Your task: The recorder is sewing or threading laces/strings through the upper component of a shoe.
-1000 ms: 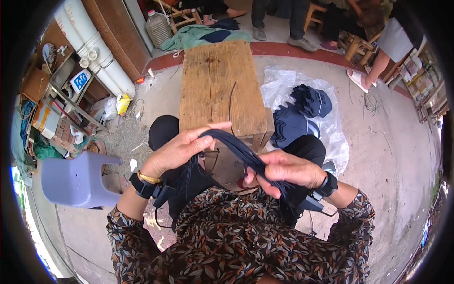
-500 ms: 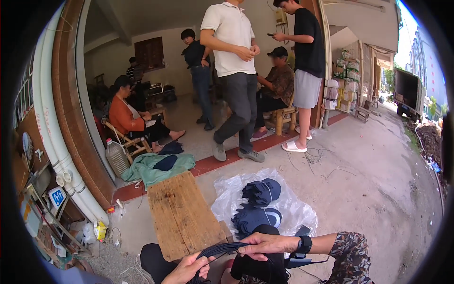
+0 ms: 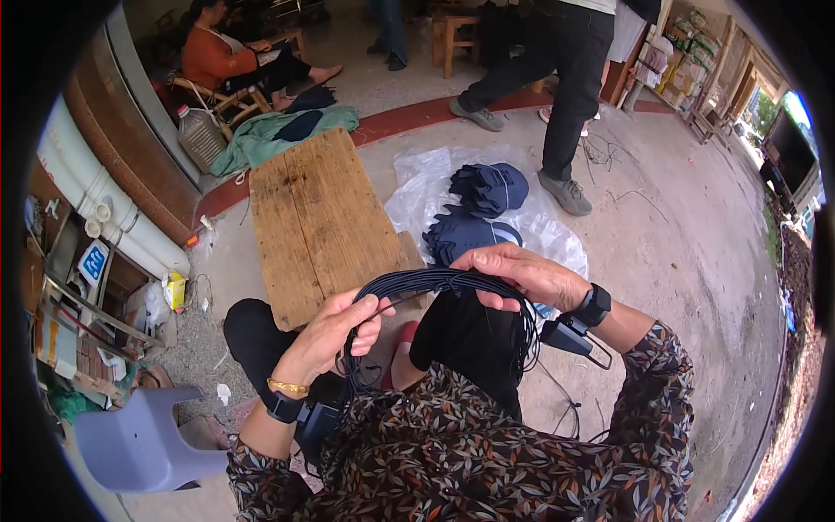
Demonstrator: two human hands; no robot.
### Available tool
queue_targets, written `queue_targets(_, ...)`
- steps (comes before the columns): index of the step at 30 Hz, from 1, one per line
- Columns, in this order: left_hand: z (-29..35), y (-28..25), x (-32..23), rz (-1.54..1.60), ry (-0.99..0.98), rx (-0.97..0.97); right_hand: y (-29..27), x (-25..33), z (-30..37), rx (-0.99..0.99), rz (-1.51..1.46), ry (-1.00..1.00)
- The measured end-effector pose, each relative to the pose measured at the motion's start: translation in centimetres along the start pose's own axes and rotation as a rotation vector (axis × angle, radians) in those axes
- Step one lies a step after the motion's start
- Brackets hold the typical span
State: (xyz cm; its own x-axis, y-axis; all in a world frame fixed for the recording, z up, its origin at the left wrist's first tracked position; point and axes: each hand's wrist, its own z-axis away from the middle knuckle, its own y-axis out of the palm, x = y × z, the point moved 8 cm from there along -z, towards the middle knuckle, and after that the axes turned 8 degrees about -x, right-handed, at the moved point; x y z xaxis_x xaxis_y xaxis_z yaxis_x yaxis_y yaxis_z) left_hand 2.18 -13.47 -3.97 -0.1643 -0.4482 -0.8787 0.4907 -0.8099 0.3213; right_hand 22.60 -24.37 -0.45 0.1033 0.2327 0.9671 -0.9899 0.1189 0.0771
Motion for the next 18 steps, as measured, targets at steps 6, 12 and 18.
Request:
queue_targets(6, -0.9, -1.1, 2.0, -0.349, 0.109, -0.012, -1.5, -2.7, 2.6, 0.126, 0.429, 0.080)
queue_targets(12, -2.6, 0.2, 7.0, -0.811, 0.072, 0.079, -4.8, -11.9, 5.6, 0.122, 0.567, 0.186)
queue_targets(18, -4.0, 0.3, 11.3, -0.885, 0.091, 0.133, -5.3, -18.3, 5.8, 0.291, 0.543, 0.322)
